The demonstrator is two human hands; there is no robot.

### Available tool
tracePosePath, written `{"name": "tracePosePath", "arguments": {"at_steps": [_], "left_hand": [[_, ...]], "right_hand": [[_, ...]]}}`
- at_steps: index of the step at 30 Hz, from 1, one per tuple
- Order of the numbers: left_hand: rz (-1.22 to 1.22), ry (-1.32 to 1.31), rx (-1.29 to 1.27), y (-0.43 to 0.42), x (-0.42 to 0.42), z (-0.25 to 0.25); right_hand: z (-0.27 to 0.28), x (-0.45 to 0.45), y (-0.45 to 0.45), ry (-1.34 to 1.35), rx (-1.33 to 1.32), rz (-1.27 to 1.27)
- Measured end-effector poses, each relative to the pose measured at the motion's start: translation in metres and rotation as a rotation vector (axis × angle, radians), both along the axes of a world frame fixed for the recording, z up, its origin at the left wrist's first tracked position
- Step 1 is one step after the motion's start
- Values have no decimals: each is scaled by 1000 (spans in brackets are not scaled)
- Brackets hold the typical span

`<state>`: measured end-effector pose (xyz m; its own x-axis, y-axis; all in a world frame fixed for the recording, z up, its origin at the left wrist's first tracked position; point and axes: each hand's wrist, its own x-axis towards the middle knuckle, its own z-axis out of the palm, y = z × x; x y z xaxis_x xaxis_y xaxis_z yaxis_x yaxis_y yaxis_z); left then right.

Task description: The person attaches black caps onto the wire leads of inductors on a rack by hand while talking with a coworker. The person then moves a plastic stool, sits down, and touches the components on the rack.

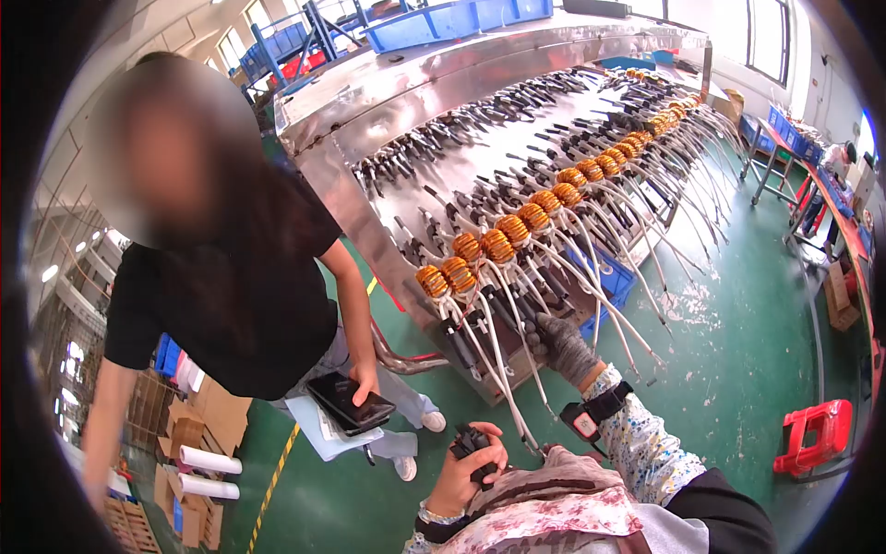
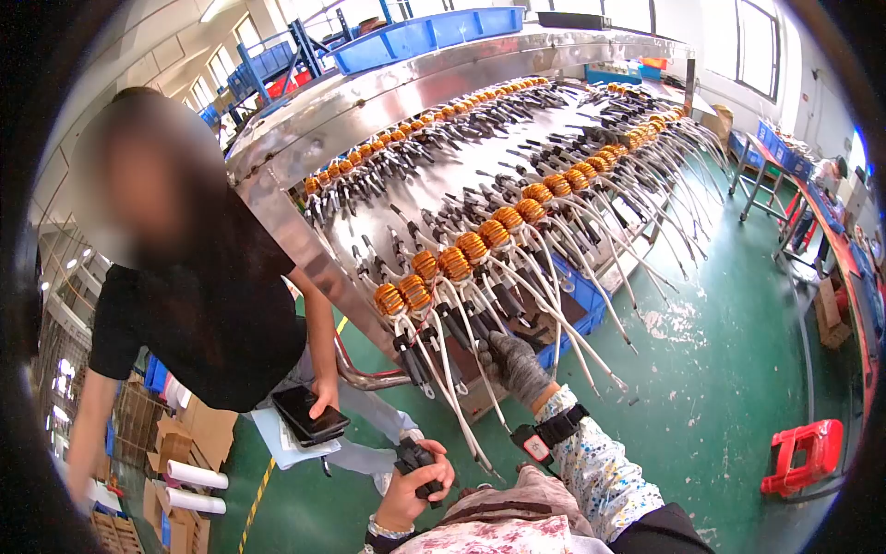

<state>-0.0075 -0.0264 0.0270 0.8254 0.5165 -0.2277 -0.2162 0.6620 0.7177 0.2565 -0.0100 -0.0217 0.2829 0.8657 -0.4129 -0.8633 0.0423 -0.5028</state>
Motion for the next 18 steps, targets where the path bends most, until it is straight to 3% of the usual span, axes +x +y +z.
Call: {"name": "tracePosePath", "arguments": {"at_steps": [3, 7, 9, 11, 12, 14, 18], "left_hand": [[-2, -84, -29, 4, 3, 3], [57, -151, -76, 10, 8, 15], [97, -191, -95, 12, 11, 21], [110, -183, -115, 14, 15, 24], [111, -222, -131, 15, 18, 23], [99, -258, -152, 15, 26, 23], [66, -289, -175, 14, 41, 27]], "right_hand": [[3, 6, -8, -59, 65, 173], [22, -11, -29, -30, -66, 37], [19, -15, -65, -571, 240, 318], [71, -54, -92, -537, -6, 344], [72, -63, -91, -532, -9, 345], [71, -73, -94, -1471, 459, 311], [58, -67, -98, -1646, 439, 85]]}}
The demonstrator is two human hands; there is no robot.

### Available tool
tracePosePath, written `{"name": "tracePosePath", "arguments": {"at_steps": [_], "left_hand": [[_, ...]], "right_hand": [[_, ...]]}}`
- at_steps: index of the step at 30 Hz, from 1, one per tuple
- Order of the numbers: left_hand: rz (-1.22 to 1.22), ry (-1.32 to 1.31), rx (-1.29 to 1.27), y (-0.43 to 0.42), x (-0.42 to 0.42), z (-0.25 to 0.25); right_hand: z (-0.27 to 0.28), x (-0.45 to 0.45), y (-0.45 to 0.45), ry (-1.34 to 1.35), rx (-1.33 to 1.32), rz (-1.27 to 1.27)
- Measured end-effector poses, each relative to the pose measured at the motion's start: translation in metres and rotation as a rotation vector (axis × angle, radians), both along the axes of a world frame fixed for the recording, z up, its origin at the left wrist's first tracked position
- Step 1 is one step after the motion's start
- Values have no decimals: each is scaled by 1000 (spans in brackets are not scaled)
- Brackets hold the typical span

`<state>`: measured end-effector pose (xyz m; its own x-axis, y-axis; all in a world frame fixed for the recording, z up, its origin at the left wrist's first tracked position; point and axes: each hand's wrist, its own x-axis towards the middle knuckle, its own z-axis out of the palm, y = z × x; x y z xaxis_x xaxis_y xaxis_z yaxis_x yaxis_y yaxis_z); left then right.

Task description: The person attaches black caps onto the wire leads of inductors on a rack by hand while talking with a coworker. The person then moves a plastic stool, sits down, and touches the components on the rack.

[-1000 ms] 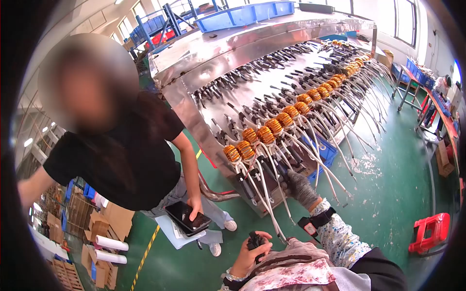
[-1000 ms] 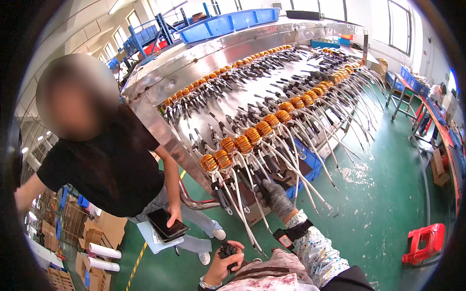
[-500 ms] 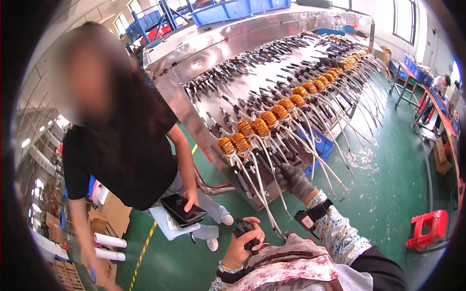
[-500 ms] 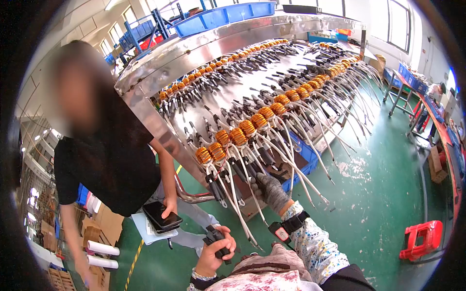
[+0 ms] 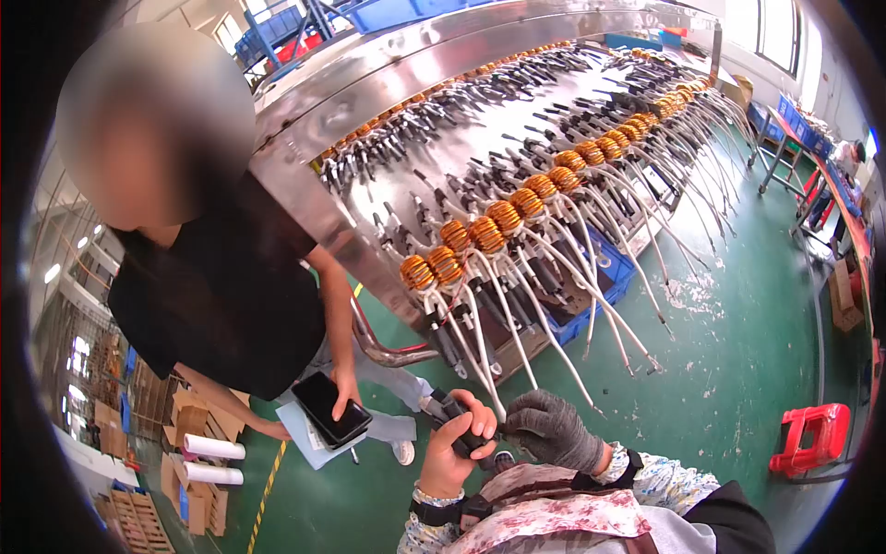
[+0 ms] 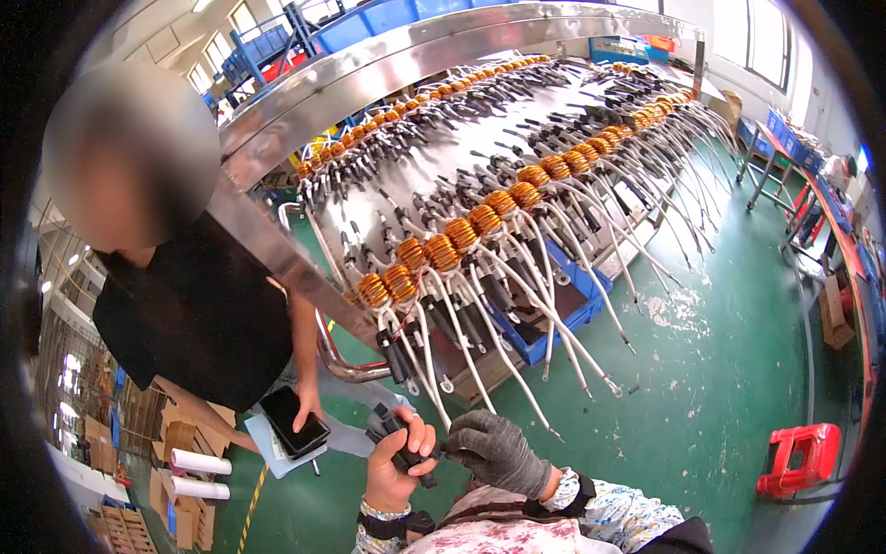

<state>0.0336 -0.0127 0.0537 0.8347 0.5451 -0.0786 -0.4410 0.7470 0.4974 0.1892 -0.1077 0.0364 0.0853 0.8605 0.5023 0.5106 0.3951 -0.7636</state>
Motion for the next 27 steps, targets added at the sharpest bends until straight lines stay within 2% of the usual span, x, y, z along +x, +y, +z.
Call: {"name": "tracePosePath", "arguments": {"at_steps": [5, 7, 8, 9, 11, 13, 15, 16, 19, 21, 22, 25, 27], "left_hand": [[33, 34, -20, -5, 14, -3], [40, 31, -10, -3, 18, -14], [68, 91, 30, -4, 20, -15], [97, 151, 69, -6, 22, -17], [65, 181, 76, -13, 25, -18], [41, 218, 7, -24, 28, -20], [30, 209, -19, -31, 27, -26], [23, 215, -52, -34, 24, -28], [62, 250, -94, -35, 19, -23], [49, 263, -76, -33, 3, -31], [91, 363, -79, -36, -4, -39], [56, 403, -111, -33, -18, -47], [12, 431, -82, -32, -19, -50]], "right_hand": [[9, 16, -12, 179, 97, -67], [6, 28, -15, 772, 53, -7], [6, 35, -17, 960, -13, -20], [5, 42, -15, 960, -11, -14], [8, 60, -6, 1403, -98, 119], [27, 71, 4, 1406, -176, 47], [34, 79, 14, 1346, -393, 32], [29, 78, 21, 1165, -384, -66], [27, 80, 33, 1040, -428, -142], [8, 82, 40, 1012, -372, -135], [1, 82, 43, 979, -320, -127], [4, 74, 48, 910, -285, -191], [-3, 74, 51, 960, -256, -217]]}}
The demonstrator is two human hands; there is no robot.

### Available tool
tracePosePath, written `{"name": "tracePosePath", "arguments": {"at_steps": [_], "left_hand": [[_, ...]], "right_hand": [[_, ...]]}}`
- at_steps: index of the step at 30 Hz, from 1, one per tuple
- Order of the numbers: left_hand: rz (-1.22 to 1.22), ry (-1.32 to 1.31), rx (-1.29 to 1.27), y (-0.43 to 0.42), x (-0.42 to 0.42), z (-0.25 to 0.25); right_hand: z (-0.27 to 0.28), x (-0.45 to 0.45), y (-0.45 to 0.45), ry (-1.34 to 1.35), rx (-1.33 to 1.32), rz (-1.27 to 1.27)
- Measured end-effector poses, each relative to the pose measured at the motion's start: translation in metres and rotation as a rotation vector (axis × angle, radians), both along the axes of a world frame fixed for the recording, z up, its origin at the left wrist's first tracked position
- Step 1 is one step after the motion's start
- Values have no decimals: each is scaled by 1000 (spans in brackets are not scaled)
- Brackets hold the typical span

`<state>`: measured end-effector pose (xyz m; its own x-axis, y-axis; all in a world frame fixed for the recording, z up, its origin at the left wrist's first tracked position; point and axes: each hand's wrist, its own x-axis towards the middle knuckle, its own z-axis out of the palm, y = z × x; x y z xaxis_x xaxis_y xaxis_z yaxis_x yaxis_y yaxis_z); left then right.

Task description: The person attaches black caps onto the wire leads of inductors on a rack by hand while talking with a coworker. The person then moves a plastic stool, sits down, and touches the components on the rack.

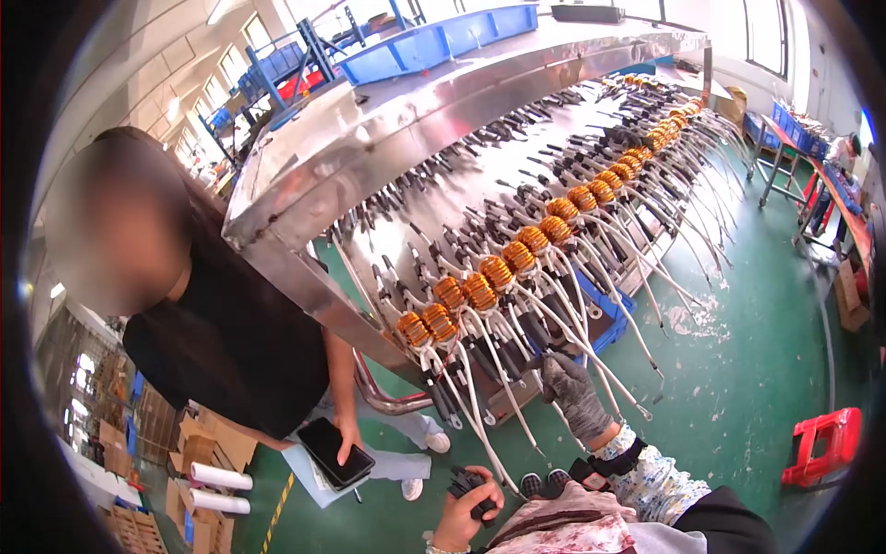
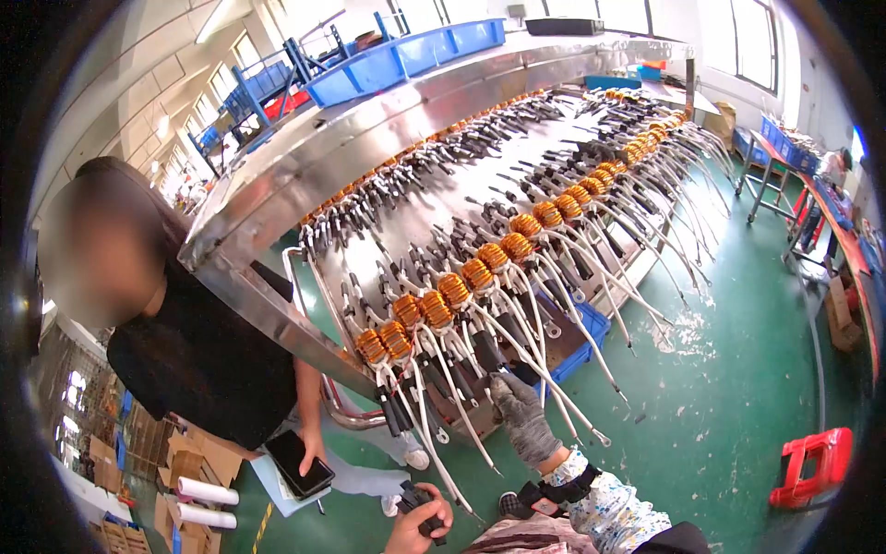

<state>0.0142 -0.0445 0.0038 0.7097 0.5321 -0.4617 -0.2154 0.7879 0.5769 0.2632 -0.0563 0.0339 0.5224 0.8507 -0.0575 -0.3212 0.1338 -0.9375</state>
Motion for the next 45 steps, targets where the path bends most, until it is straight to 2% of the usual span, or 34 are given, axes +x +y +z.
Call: {"name": "tracePosePath", "arguments": {"at_steps": [3, 5, 10, 12, 13, 16, 17, 18, 20, 22, 23, 24, 26, 28, 29, 30, 31, 32, 33, 34, 36, 40, 45], "left_hand": [[-66, 14, -19, 3, -3, -11], [-94, -21, 55, 7, -3, -20], [-108, -22, 121, 15, 3, -2], [-148, -17, 179, 19, 3, 1], [-147, -12, 186, 19, 4, 5], [-191, 3, 237, 24, 1, 4], [-189, -3, 240, 25, -1, 4], [-180, 3, 254, 25, -3, 5], [-153, 15, 272, 23, -7, 3], [-134, 14, 264, 22, -10, 0], [-116, 9, 240, 22, -10, 1], [-96, 3, 219, 23, -10, 2], [-109, 5, 249, 24, -11, 5], [-121, 5, 278, 24, -11, 8], [-100, -10, 272, 22, -13, 9], [-81, -23, 266, 22, -15, 9], [-76, -23, 261, 23, -16, 6], [-62, -129, 225, 25, -18, 1], [-51, -235, 189, 25, -19, -2], [-56, -234, 188, 25, -18, -1], [-92, -134, 197, 28, -15, 3], [-125, -134, 213, 32, -14, 13], [-159, -100, 165, 37, -19, 1]], "right_hand": [[3, -5, 1, -46, -86, -98], [4, -5, 4, -113, -32, -103], [28, -16, 15, -128, -145, -168], [27, -9, 20, -223, -141, -150], [28, -4, 24, -66, -221, -92], [16, 5, 36, -139, -254, 1], [-8, 15, 36, -710, -57, -98], [3, 10, 33, -719, -53, -94], [33, -5, 21, -233, -344, -170], [4, -2, 33, -172, -313, -192], [-25, 5, 48, -214, -195, -256], [-28, 7, 56, -256, -73, -317], [-34, 11, 58, -342, -165, -269], [-23, 2, 55, -838, -222, -387], [-11, -8, 45, -933, -355, -431], [-19, -7, 43, -934, -358, -424], [-29, -2, 40, -809, -301, -370], [-36, 1, 38, -680, -246, -318], [-2, 0, 29, -459, -138, -63], [6, 6, 35, -457, -140, -67], [16, 11, 46, 649, -172, 102], [23, 1, 44, 642, -187, -3], [-8, 13, 44, 711, -58, 107]]}}
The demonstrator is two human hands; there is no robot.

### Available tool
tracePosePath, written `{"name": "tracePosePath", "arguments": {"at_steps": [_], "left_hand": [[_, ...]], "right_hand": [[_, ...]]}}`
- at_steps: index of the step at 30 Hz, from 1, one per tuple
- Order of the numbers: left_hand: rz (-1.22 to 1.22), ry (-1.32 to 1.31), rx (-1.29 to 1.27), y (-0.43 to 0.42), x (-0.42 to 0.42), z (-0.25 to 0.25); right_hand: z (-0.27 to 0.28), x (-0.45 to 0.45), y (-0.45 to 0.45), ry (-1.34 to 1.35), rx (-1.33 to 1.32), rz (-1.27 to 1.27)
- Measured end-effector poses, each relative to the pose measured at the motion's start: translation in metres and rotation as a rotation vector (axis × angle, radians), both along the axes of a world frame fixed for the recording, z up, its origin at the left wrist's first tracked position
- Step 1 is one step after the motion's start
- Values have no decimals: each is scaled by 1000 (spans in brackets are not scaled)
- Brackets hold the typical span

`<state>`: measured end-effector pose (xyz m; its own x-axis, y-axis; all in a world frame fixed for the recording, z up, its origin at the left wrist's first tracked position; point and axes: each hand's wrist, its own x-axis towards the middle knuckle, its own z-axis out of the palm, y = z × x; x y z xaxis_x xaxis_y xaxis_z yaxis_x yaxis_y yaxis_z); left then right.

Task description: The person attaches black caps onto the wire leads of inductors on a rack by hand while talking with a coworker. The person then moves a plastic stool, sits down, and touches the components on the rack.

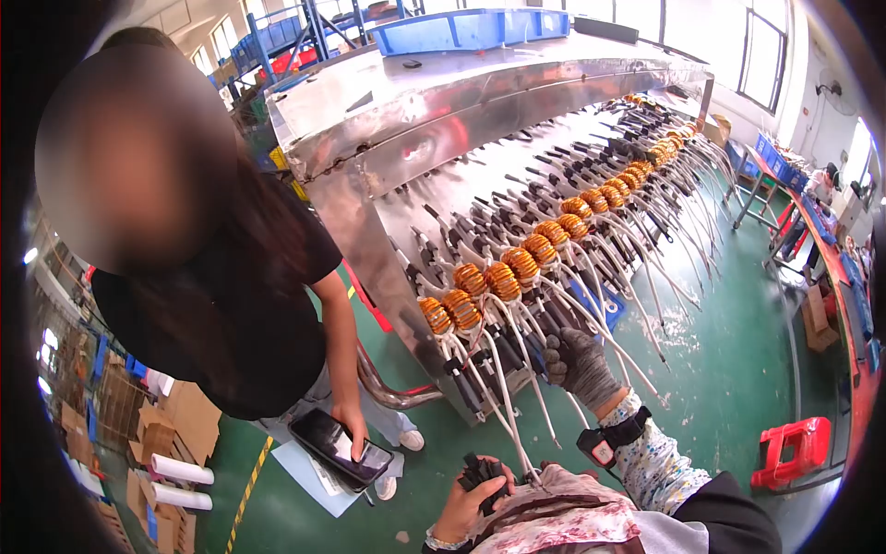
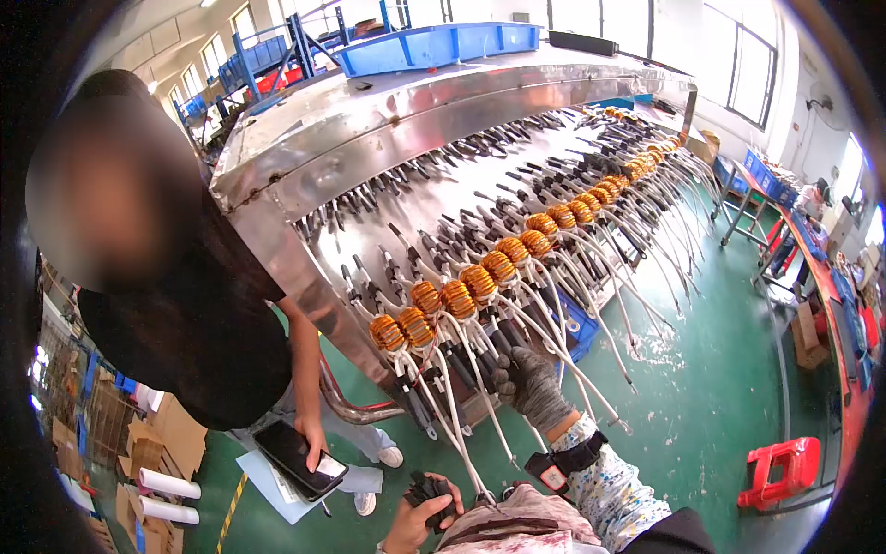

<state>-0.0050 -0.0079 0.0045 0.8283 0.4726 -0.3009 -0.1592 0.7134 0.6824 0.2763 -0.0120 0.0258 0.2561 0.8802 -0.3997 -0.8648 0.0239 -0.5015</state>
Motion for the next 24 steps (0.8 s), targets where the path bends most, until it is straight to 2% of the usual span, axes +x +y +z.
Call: {"name": "tracePosePath", "arguments": {"at_steps": [2, 5, 7, 9, 10, 11, 13, 14, 15, 17, 19, 22, 24], "left_hand": [[-3, 11, 5, 2, -2, -6], [13, 21, -17, 4, 5, 2], [26, 28, -46, 2, 8, 5], [5, 68, -12, 4, 13, 4], [-6, 54, 9, 4, 14, 6], [-6, 58, 13, 3, 16, 6], [19, 78, 22, 1, 18, 9], [48, 95, 38, -2, 21, 13], [52, 96, 43, -4, 23, 14], [72, 95, 3, -8, 27, 15], [56, 124, 38, -12, 35, 17], [43, 127, 87, -17, 43, 20], [54, 107, 106, -19, 47, 22]], "right_hand": [[-3, 2, 1, 97, 34, -51], [-4, -1, -2, 101, 59, -63], [2, -11, -7, 57, -27, -111], [0, -18, -16, -578, 93, -216], [19, -14, -33, -325, -95, -104], [16, -13, -37, -321, -91, -104], [2, -19, -51, -875, -254, -265], [-10, -22, -50, -993, -191, -464], [-14, -21, -48, -991, -185, -463], [-17, -20, -44, -1278, -179, -622], [-20, -18, -38, -1265, -102, -585], [-33, -14, -32, -1221, -205, -489], [-40, -14, -23, -1138, -147, -511]]}}
